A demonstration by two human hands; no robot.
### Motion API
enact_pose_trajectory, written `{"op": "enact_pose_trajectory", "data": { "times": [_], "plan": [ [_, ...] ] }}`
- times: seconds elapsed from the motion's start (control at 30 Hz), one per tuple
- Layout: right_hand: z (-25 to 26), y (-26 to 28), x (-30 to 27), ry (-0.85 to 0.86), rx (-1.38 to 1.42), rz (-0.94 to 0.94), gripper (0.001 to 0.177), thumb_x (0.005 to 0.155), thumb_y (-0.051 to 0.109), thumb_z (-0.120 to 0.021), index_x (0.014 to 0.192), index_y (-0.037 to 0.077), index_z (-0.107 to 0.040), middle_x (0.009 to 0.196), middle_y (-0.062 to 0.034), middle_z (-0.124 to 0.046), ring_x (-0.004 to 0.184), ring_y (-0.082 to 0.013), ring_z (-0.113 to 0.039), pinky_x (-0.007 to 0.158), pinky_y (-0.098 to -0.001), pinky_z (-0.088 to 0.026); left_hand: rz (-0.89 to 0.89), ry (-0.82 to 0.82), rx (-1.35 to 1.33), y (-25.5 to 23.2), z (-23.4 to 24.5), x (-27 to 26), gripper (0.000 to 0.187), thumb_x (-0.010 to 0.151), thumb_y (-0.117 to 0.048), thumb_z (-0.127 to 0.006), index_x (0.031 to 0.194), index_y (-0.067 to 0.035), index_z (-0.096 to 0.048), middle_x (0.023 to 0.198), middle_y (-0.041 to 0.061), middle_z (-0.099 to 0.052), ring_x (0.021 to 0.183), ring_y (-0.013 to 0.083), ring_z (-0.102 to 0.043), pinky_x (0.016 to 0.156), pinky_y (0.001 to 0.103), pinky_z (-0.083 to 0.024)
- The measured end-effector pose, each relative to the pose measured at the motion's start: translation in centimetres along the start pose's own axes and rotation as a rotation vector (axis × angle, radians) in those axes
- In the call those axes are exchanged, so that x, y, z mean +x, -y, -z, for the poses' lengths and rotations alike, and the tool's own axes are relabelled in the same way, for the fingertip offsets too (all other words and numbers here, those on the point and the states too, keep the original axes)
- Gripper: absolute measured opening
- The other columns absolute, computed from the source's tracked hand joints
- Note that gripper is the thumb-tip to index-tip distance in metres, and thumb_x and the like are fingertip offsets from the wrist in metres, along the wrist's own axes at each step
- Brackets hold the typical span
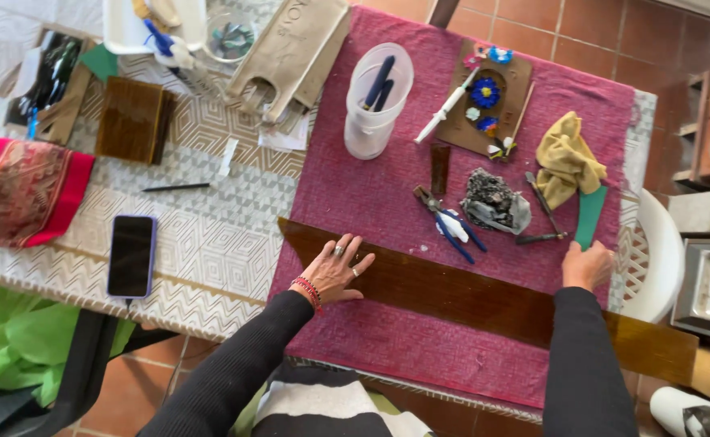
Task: Marking amber glass tiles using a green template and a marker for precise cutting.
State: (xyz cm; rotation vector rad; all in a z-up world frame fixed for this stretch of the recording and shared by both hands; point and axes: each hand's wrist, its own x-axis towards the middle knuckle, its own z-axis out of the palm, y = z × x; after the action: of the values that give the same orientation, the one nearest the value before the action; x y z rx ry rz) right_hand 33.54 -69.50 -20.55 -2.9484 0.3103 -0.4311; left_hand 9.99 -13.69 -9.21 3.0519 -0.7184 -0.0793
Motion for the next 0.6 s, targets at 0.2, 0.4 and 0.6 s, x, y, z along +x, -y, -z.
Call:
{"op": "enact_pose_trajectory", "data": {
  "times": [0.2,0.4,0.6],
  "plan": [
    [2.3,-0.5,0.5,0.204,0.083,-0.106,0.05,0.088,0.044,-0.085,0.082,-0.005,-0.076,0.076,-0.0292,-0.068,0.073,-0.0474,-0.065,0.074,-0.057,-0.051,-0.03,-0.05,0.004,0.2,-0.4,-0.1,0.096,0.079,-0.073,-0.068,0.153,-0.016,-0.046,0.151,0.026,-0.041,0.138,0.042,-0.038,0.111,0.05,-0.034],
    [6.7,-0.2,-1.1,0.444,0.948,-0.641,0.024,0.094,0.02,-0.075,0.092,-0.003,-0.068,0.086,-0.0097,-0.069,0.074,-0.02,-0.064,0.063,-0.0316,-0.051,0.063,-0.047,-0.146,-0.2,-1.3,-0.2,0.097,0.073,-0.07,-0.073,0.151,-0.02,-0.046,0.155,0.023,-0.037,0.144,0.0398,-0.032,0.112,0.055,-0.032],
    [15.0,6.3,-9.7,0.448,1.2,-0.604,0.015,0.102,0.014,-0.072,0.108,0.001,-0.074,0.097,-0.0087,-0.072,0.081,-0.0139,-0.067,0.072,-0.026,-0.055,0.15,-0.024,-0.369,-2.2,3.8,0.2,0.103,0.071,-0.067,-0.079,0.149,-0.01,-0.042,0.154,0.024,-0.037,0.147,0.0427,-0.029,0.115,0.062,-0.025]
  ]
}}
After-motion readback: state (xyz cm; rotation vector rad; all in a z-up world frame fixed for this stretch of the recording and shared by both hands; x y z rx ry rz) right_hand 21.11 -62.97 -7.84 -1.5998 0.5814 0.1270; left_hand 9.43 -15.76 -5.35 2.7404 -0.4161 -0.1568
